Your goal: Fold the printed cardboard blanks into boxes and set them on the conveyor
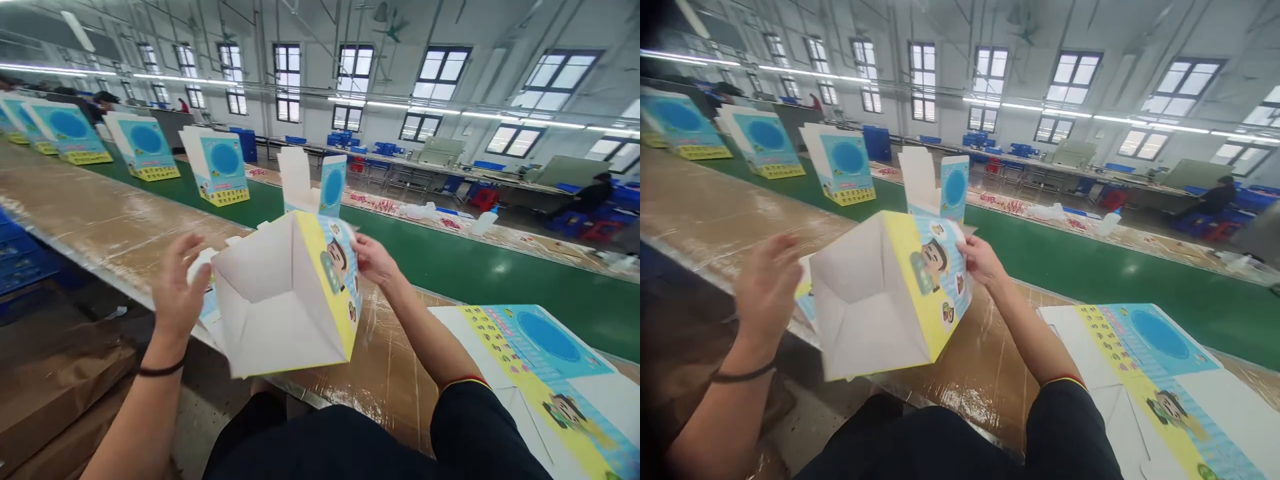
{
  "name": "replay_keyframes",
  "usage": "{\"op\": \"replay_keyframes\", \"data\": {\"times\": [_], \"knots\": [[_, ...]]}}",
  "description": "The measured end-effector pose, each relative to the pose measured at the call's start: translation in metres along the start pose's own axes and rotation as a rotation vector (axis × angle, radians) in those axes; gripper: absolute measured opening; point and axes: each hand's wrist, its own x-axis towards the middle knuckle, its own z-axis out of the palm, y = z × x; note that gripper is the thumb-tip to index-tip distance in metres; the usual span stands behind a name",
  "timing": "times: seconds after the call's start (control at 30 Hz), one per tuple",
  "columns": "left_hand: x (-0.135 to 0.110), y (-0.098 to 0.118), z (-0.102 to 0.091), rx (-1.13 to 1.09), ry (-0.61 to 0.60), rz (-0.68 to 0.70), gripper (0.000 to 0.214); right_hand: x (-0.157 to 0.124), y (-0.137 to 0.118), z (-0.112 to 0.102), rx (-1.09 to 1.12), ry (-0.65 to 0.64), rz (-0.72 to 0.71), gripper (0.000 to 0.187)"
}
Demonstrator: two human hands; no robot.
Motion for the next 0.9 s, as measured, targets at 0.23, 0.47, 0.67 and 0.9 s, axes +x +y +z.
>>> {"op": "replay_keyframes", "data": {"times": [0.23,0.47,0.67,0.9], "knots": [[-0.053,-0.076,0.050,0.341,-0.373,-0.080,0.045,0.008,-0.074,-0.060,-0.852,0.246,-0.513,0.036],[-0.104,-0.082,0.073,0.780,-0.863,-0.047,0.065,0.042,-0.031,-0.146,-1.420,0.520,-0.202,0.022],[-0.109,-0.082,0.068,0.702,-0.853,0.025,0.060,0.043,-0.003,-0.172,-1.371,0.687,-0.190,0.022],[-0.143,-0.100,0.041,0.519,-0.892,0.154,0.060,0.098,0.068,-0.057,-1.301,0.136,0.100,0.024]]}}
